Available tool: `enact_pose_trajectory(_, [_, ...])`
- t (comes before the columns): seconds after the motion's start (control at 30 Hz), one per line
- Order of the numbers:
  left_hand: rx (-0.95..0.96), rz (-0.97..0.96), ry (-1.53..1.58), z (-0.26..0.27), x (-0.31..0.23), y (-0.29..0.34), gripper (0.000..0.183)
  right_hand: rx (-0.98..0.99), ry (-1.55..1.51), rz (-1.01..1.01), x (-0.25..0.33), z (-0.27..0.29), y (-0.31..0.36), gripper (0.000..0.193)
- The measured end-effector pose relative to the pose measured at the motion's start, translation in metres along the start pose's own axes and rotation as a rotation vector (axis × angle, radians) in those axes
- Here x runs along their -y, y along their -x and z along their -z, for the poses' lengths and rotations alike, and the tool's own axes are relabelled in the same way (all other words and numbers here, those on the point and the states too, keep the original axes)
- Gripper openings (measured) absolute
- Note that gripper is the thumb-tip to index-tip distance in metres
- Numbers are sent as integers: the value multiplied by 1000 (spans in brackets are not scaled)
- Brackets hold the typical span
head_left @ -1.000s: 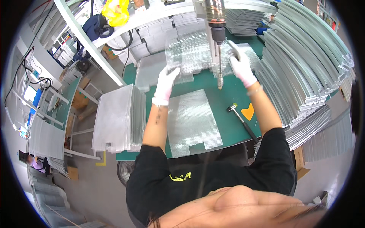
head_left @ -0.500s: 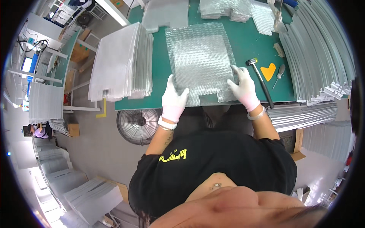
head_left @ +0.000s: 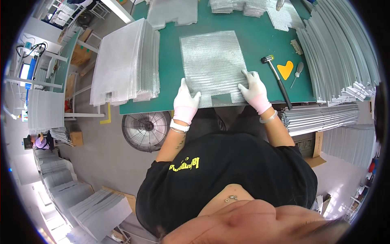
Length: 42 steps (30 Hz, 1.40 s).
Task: The person assembles a rectangular frame by placing a mesh sheet on a workbench, inserting a plastic corner piece, and fitting metal bars into the mesh edges. They then use a power drill to secure the bars to the corner piece. The process is repeated for a second unit.
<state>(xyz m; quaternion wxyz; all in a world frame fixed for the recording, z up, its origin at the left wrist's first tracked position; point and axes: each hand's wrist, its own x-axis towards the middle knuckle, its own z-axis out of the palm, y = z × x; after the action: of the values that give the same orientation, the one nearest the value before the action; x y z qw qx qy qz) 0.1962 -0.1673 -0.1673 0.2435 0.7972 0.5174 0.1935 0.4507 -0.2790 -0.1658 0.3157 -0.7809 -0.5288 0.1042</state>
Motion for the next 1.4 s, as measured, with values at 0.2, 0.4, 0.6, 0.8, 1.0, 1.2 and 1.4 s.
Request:
enact_pose_trajectory(0.2, [-1,-18,-39,-1,3,3,85,1,27,24,-2,-2,5,55])
enact_pose_trajectory(0.4, [-9,-50,-101,-3,8,2,86,18,56,25,0,0,5,55])
enact_pose_trajectory(0.6, [159,175,-70,21,-20,-6,87,140,241,-56,21,13,-4,46])
enact_pose_trajectory(0.8, [68,-350,-401,13,21,-24,80,36,280,295,45,26,-76,24])
enact_pose_trajectory(1.0, [185,-377,-426,17,16,-28,74,-14,156,282,80,-87,-278,37])
enact_pose_trajectory(1.2, [198,-368,-390,18,17,-29,74,46,226,-290,126,-143,-360,45])
enact_pose_trajectory(1.4, [192,-346,-341,19,18,-28,72,88,350,-386,158,-148,-360,46])
